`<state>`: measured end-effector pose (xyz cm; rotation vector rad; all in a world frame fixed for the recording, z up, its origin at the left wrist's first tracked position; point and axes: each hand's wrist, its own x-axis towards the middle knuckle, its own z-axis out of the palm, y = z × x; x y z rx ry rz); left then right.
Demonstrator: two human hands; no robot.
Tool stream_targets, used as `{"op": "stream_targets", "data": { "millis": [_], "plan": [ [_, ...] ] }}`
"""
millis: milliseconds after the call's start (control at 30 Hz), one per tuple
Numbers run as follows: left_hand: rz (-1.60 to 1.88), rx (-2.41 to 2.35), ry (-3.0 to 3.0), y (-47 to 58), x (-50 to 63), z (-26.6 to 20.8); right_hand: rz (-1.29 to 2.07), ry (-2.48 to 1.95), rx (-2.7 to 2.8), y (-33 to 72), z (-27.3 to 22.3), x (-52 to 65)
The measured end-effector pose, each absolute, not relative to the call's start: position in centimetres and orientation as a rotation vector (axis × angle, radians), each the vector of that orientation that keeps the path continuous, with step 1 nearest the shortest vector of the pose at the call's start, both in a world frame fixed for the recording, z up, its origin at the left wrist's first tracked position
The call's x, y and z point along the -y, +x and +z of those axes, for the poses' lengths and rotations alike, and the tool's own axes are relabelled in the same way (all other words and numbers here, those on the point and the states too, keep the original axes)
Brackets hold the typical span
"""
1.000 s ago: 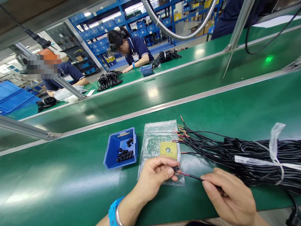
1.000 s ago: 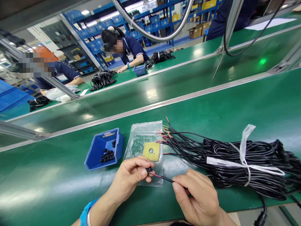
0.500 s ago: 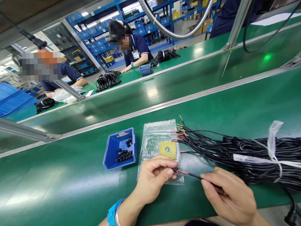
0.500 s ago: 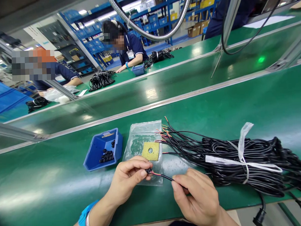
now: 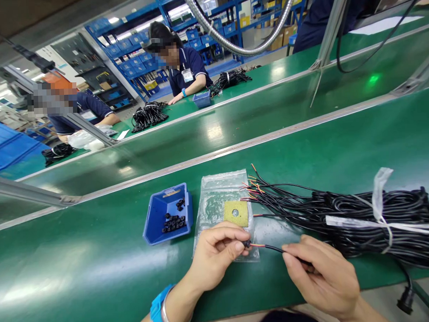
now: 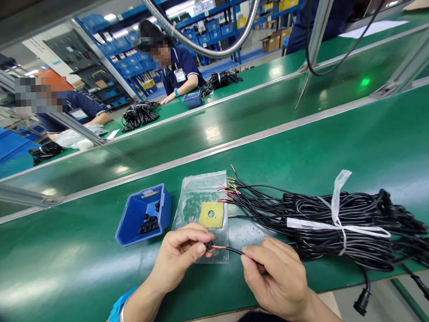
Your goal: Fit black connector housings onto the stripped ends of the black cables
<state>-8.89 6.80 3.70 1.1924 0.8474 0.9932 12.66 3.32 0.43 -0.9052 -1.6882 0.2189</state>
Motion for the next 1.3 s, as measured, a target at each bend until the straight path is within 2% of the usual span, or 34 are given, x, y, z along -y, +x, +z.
{"op": "stream_targets", "data": {
  "millis": [167,333,467,833,1100,1300],
  "plan": [
    [0.918,-0.876,1.266,-8.3,-6.3,3.6,0.254,-0.848,1.784,12.6,0.5,-3.5],
    [0.823,-0.864,0.877,-7.2,-6.0,2.9,0.182,-0.827,1.873,12.7,0.5,-3.7],
    [0.779,-0.887,0.822,-6.9,-5.8,2.3,0.108,-0.825,1.937,12.8,0.5,-3.6],
    [0.96,-0.95,1.489,-6.7,-5.7,2.4,0.378,-0.843,2.02,13.0,1.0,-4.1],
    [0.856,-0.909,0.945,-5.8,-4.8,1.3,0.433,-0.836,2.032,13.4,1.3,-4.2],
    [0.887,-0.827,0.772,-5.3,-4.7,1.1,0.472,-0.813,2.022,13.4,1.4,-4.1]
  ]
}}
